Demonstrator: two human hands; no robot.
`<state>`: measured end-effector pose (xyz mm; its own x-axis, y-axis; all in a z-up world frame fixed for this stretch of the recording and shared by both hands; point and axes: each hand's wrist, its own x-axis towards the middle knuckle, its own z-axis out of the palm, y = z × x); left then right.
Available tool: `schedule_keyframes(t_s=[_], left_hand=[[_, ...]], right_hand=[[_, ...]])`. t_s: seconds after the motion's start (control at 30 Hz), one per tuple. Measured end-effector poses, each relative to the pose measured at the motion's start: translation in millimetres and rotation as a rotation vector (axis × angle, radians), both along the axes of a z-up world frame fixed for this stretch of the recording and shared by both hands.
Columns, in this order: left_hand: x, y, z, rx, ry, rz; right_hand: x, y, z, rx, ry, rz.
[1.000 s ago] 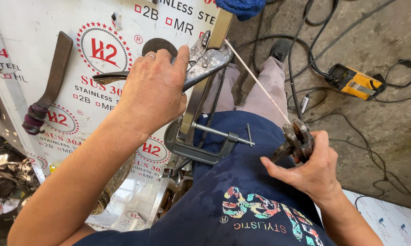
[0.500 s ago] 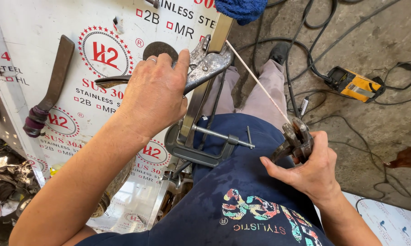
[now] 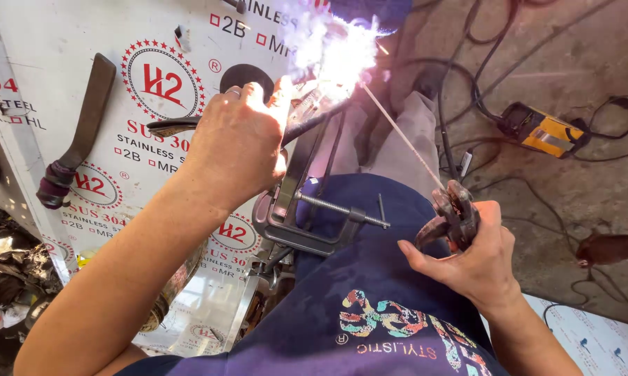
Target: The person welds a stainless steel frame using an arc welding electrode holder, with locking pliers and a C-clamp holding the workpiece. They adjust the clamps, strike welding arcs producing sparks, tap the weld with a hammer, and reposition the locking pliers on the frame during the work.
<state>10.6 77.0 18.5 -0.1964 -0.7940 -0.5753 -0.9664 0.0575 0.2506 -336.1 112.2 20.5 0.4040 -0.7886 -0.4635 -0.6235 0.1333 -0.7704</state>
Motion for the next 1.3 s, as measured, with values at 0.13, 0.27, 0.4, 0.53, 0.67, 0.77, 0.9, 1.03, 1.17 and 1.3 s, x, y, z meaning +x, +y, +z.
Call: schedule_keyframes(t_s=[0.13, 0.27, 0.4, 0.53, 0.67, 0.77, 0.9, 1.03, 1.17, 1.3], left_hand=[[-1.7, -1.8, 1.6, 0.006, 0.018, 0.024], [-2.6, -3.1, 2.8, -0.002, 0.018, 0.037], [-2.7, -3.7, 2.7, 0.006, 0.017, 0.041], [-2.5, -3.0, 1.7, -0.002, 0.022, 0.042], [-3.1, -4.1, 1.5, 0.016, 0.009, 0.038], [-3.3, -2.6, 0.7, 0.016, 0.006, 0.04], [-3.8, -3.7, 2.3, 0.023, -0.001, 0.041], [-4.3, -5.7, 3.4, 0.021, 0.006, 0.042], [-5.5, -7.8, 5.8, 0.066, -0.016, 0.037], [-4.6, -6.1, 3.9, 0.041, -0.008, 0.036]], right_hand=[[0.0, -0.9, 5.1, 0.137, -0.103, -0.125], [-13.3, 2.1, 1.6, -0.125, 0.15, 0.013], [-15.1, -0.2, 0.9, -0.132, 0.133, -0.008], [-17.7, 1.8, -0.3, -0.142, 0.123, -0.008], [-11.4, 1.0, -0.4, -0.041, 0.164, -0.038], [-5.5, 0.1, 0.6, -0.037, 0.136, -0.03], [-3.4, -0.2, -0.6, -0.04, 0.142, -0.024], [-3.5, -0.3, -1.3, -0.015, 0.153, -0.027], [-3.7, 0.2, -2.8, 0.01, 0.181, -0.029], [-2.3, -1.1, -2.9, 0.027, 0.209, -0.027]])
